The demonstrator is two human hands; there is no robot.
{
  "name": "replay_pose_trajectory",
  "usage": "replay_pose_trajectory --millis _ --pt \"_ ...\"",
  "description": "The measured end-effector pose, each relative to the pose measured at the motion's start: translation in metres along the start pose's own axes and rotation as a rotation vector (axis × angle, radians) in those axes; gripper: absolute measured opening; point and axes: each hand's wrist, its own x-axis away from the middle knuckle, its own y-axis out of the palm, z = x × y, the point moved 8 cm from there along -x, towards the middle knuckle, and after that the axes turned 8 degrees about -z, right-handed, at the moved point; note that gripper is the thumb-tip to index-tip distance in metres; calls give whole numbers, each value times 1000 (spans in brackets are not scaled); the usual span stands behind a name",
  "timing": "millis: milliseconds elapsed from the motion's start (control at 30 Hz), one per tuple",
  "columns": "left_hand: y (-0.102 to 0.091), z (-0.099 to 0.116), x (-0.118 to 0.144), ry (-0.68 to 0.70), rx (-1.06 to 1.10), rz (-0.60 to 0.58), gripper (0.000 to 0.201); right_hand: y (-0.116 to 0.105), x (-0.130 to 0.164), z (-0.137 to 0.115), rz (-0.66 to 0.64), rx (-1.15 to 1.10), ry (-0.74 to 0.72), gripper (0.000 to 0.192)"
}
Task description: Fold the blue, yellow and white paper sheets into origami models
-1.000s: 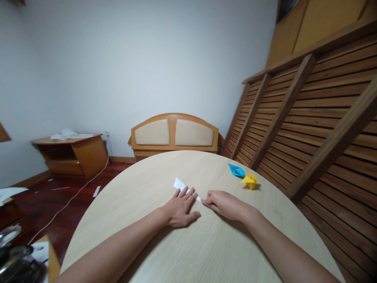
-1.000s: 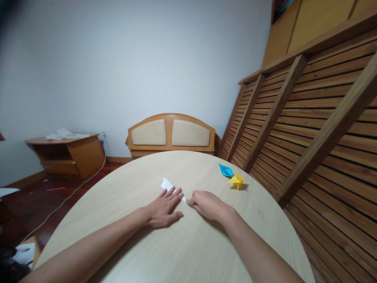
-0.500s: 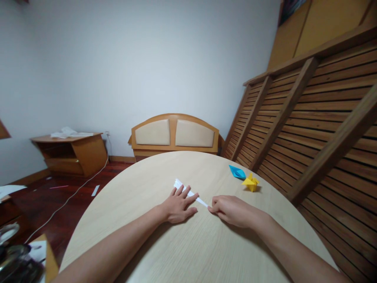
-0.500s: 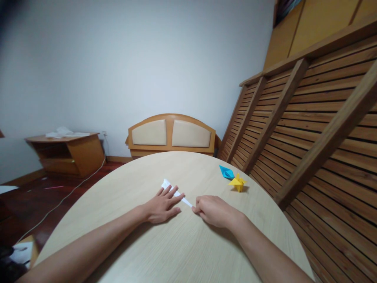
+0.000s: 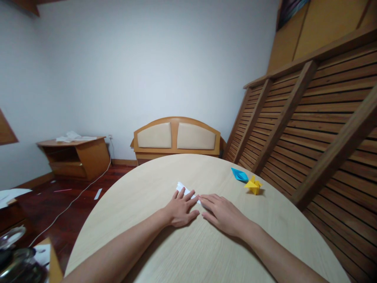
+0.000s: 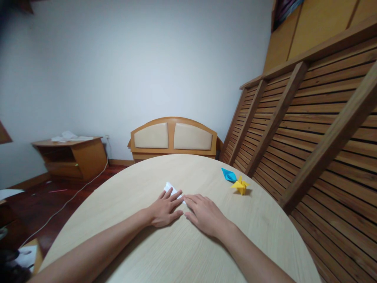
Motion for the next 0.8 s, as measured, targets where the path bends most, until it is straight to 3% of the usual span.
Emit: replay_pose_trajectory --millis 167,367,467,533,667,800 --pt "1 -9 -3 13 -6 -9 66 24 -5 7 -41 -115 -18 47" --pt "-6 -52 -6 -147 -23 21 65 26 0 13 -66 -133 -1 47" --pt "-14 -64 -3 -255 -44 106 63 26 -1 12 -74 -120 14 47" --pt "-19 -59 0 -259 -69 186 62 27 -2 11 -67 -117 11 46" --pt "-20 -25 2 -115 -102 277 57 26 -4 12 -19 -134 3 43" --pt "-12 -9 -1 -31 -98 214 54 27 -4 13 -5 -133 -8 43"
